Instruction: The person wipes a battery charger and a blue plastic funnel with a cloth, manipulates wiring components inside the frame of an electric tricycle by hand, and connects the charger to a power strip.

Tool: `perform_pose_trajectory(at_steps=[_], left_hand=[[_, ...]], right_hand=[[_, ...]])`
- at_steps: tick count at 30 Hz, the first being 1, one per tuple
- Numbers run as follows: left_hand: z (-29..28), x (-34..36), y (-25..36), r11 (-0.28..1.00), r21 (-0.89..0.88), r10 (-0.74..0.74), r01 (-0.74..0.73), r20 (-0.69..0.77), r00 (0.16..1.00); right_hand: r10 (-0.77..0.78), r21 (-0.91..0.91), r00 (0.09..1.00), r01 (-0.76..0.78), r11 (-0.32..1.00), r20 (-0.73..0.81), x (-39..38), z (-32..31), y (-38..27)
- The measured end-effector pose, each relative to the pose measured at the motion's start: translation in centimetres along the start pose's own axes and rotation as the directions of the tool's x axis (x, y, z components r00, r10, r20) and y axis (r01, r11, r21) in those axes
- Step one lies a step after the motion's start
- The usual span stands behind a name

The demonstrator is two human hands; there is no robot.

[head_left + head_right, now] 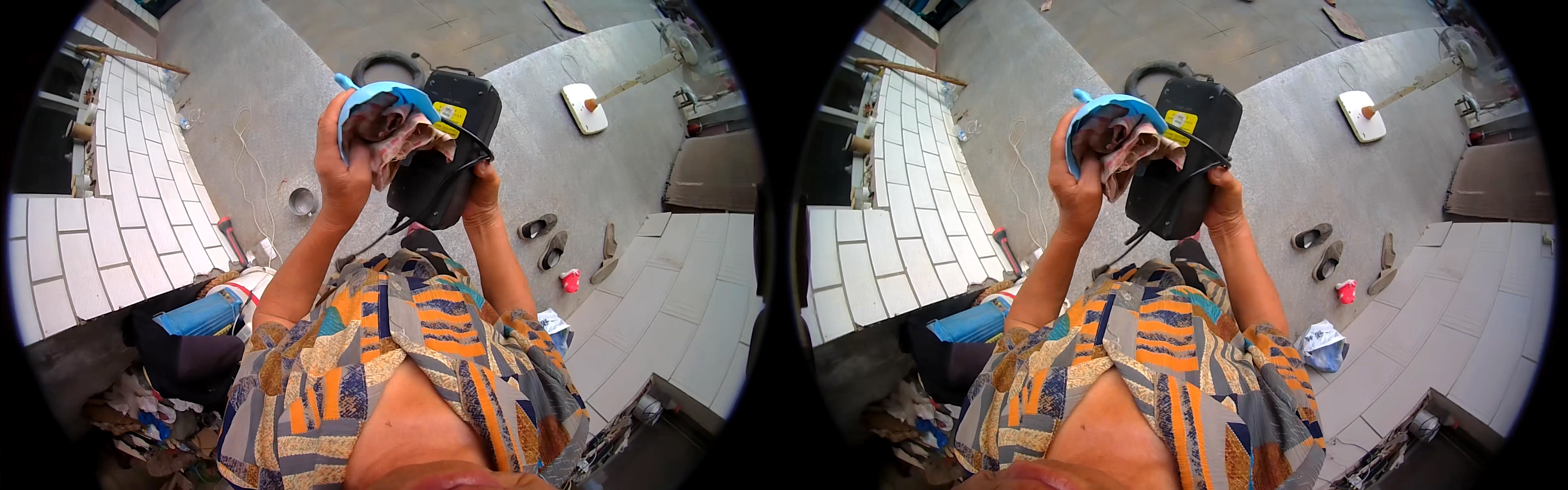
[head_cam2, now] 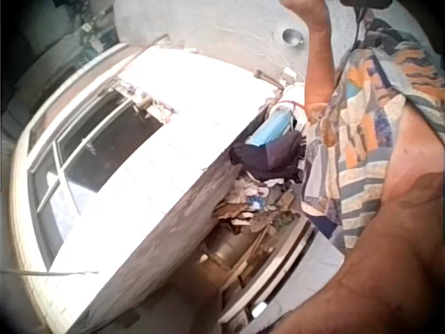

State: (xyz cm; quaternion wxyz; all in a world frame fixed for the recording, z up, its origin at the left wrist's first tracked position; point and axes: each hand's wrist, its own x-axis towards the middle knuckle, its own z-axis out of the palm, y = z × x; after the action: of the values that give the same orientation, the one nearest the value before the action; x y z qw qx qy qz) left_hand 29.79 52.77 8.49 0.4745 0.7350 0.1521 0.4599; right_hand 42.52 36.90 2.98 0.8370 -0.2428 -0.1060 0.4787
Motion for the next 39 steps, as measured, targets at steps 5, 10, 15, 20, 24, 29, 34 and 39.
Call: perform_pose_trajectory(at_steps=[5, 10, 15, 20, 24, 29, 34, 39], left_hand=[[0.8, 3.3, -2.2, 0.957, -0.061, -0.287, 0.285, -0.036, 0.957], [-2.6, 8.0, -4.7, 0.917, -0.094, -0.387, 0.389, 0.03, 0.921], [-7.9, 14.3, -11.2, 0.828, -0.413, -0.467, 0.379, -0.133, 0.874], [-11.7, 23.6, -17.9, 0.998, 0.048, -0.026, 0.044, -0.314, 0.949], [-18.0, 30.5, -22.1, 0.77, -0.606, -0.365, 0.198, -0.166, 0.916], [-24.6, 36.6, -31.9, 0.515, -0.816, -0.714, 0.264, -0.238, 0.658], [-28.6, 40.1, -40.3, 0.857, -0.161, -0.512, 0.49, -0.153, 0.845], [-28.4, 46.8, -43.2, 0.268, -0.924, -0.711, 0.272, 0.001, 0.703]], right_hand=[[0.085, 0.134, 0.996, -0.082, 0.988, -0.021, 8.6, -1.6, -0.9], [0.265, 0.324, 0.964, -0.262, 0.909, 0.034, 17.3, -1.4, 2.3], [0.377, 0.345, 0.923, -0.378, 0.859, 0.072, 26.7, 1.1, 6.7], [0.326, 0.233, 0.943, -0.333, 0.914, 0.071, 37.8, 3.2, 11.6], [0.426, 0.25, 0.898, -0.44, 0.863, 0.112, 44.1, 9.2, 14.4], [0.605, 0.112, 0.789, -0.614, 0.781, 0.106, 52.8, 9.3, 19.1], [0.684, 0.081, 0.712, -0.7, 0.71, 0.161, 62.3, 9.4, 22.7], [0.741, 0.052, 0.609, -0.781, 0.622, 0.284, 73.5, 8.7, 24.1]])
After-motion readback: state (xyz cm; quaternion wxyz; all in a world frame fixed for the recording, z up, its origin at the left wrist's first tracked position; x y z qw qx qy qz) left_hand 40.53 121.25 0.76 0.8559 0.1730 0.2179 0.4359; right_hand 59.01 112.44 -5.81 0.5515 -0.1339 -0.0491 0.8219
